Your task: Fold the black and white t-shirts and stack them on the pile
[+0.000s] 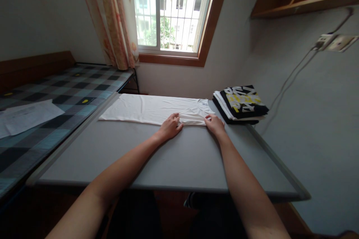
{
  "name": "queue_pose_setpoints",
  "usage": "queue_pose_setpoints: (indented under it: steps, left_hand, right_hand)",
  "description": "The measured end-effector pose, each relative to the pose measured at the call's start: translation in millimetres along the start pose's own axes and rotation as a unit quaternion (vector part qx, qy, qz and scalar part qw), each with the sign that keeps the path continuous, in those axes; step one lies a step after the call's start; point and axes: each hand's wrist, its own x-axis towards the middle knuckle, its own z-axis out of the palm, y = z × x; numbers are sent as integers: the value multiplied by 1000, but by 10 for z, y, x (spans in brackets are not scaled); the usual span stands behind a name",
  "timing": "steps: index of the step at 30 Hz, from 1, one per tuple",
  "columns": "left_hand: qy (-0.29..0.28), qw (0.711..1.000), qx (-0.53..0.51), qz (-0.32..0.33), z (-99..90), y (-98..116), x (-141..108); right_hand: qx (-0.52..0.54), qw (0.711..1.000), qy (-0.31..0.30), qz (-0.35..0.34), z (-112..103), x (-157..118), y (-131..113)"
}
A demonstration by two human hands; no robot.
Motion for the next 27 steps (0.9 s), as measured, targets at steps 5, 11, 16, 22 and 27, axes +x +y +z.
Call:
queue_pose_setpoints:
  steps: [5, 11, 16, 22, 27]
  left_hand:
    - [-2, 999, 35, -14, 15, -8, -6]
    - [39, 997, 49, 43, -15, 1, -11]
    - [-38, 990, -14, 137, -69, 18, -12]
    - [-33, 992, -15, 118, -67, 17, -17]
    - [-29, 994, -8, 108, -49, 9, -20]
  right_hand:
    - [4, 1000, 1, -1, -4, -8, -4]
    - [6, 1000, 7, -5, 27, 14, 23]
    - [10, 1000, -1, 3, 32, 26, 30]
    - [10, 1000, 0, 1, 31, 25, 23]
    - [8, 1000, 3, -1, 34, 23, 25]
